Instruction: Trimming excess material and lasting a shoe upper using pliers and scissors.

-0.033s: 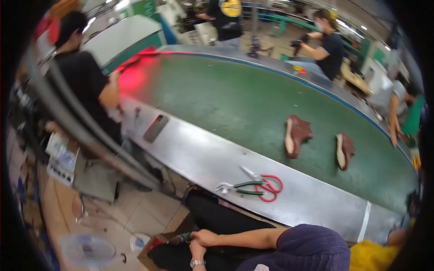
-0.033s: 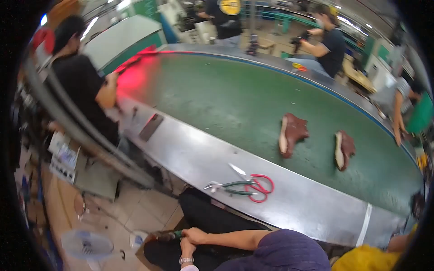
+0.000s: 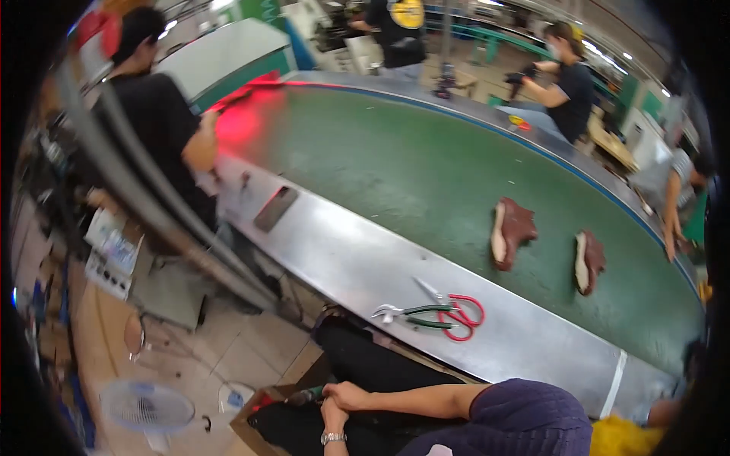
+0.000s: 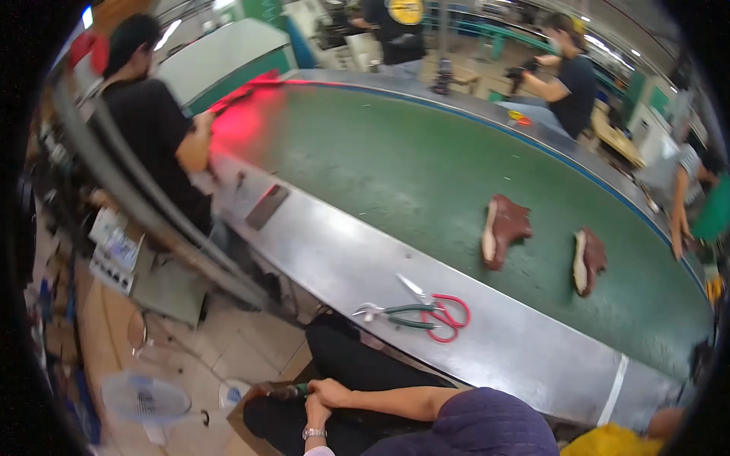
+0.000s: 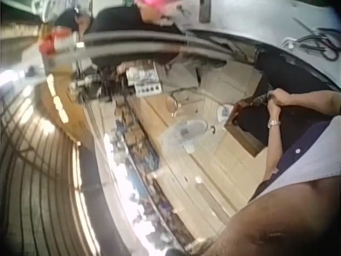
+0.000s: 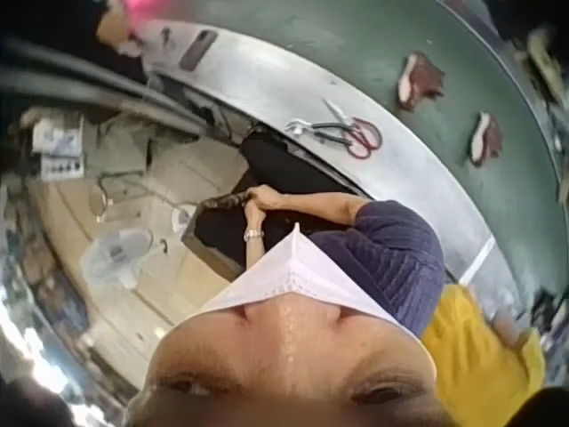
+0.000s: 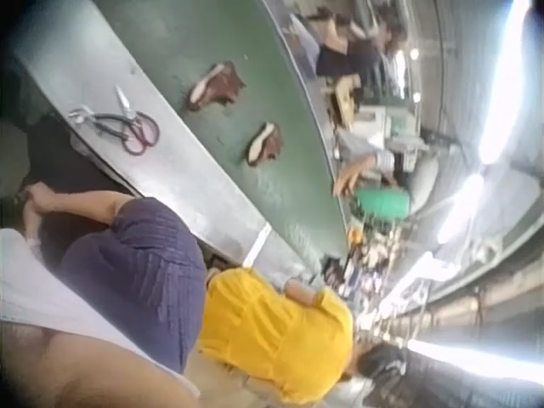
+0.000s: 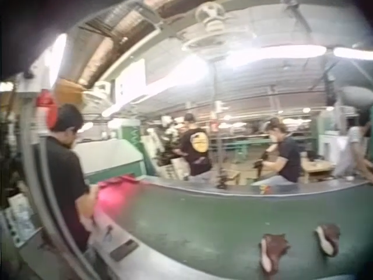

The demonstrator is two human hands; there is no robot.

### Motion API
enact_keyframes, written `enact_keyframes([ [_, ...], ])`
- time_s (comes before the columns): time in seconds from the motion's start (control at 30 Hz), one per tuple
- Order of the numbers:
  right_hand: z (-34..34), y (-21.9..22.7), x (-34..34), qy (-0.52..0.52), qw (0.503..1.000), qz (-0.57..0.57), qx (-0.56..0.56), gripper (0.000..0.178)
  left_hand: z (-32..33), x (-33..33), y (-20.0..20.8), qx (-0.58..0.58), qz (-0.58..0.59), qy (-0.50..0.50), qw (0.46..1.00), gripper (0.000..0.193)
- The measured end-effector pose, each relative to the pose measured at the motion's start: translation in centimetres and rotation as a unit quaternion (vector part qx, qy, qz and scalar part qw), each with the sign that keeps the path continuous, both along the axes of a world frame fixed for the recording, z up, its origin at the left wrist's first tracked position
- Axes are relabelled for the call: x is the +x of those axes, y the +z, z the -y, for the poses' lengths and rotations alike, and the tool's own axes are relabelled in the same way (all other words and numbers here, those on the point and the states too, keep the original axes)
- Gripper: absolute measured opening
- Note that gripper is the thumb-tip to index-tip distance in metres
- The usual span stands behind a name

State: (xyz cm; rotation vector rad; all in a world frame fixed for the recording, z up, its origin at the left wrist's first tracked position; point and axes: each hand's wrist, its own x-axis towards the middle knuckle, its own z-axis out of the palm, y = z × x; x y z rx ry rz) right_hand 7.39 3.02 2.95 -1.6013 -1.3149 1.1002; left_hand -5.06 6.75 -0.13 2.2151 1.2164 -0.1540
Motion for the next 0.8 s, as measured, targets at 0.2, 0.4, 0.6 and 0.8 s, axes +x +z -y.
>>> enact_keyframes([
  [0.2,-0.3,-0.5,-0.8,0.008,1.000,0.009,-0.011,0.025,0.8,-0.3,0.8,0.014,0.060,0.109,0.992,0.018],
  [0.4,0.6,-1.8,0.6,-0.041,0.995,0.063,0.061,0.027,0.0,1.9,0.5,0.092,-0.027,-0.057,0.994,0.017],
  [0.6,2.3,0.9,0.1,0.057,0.981,0.163,0.093,0.027,-0.4,-0.7,-3.6,-0.110,0.340,0.107,0.928,0.022],
  [0.8,5.5,3.1,2.6,0.022,0.984,0.103,0.143,0.029,-0.4,2.1,-2.3,-0.166,0.263,0.021,0.950,0.025],
])
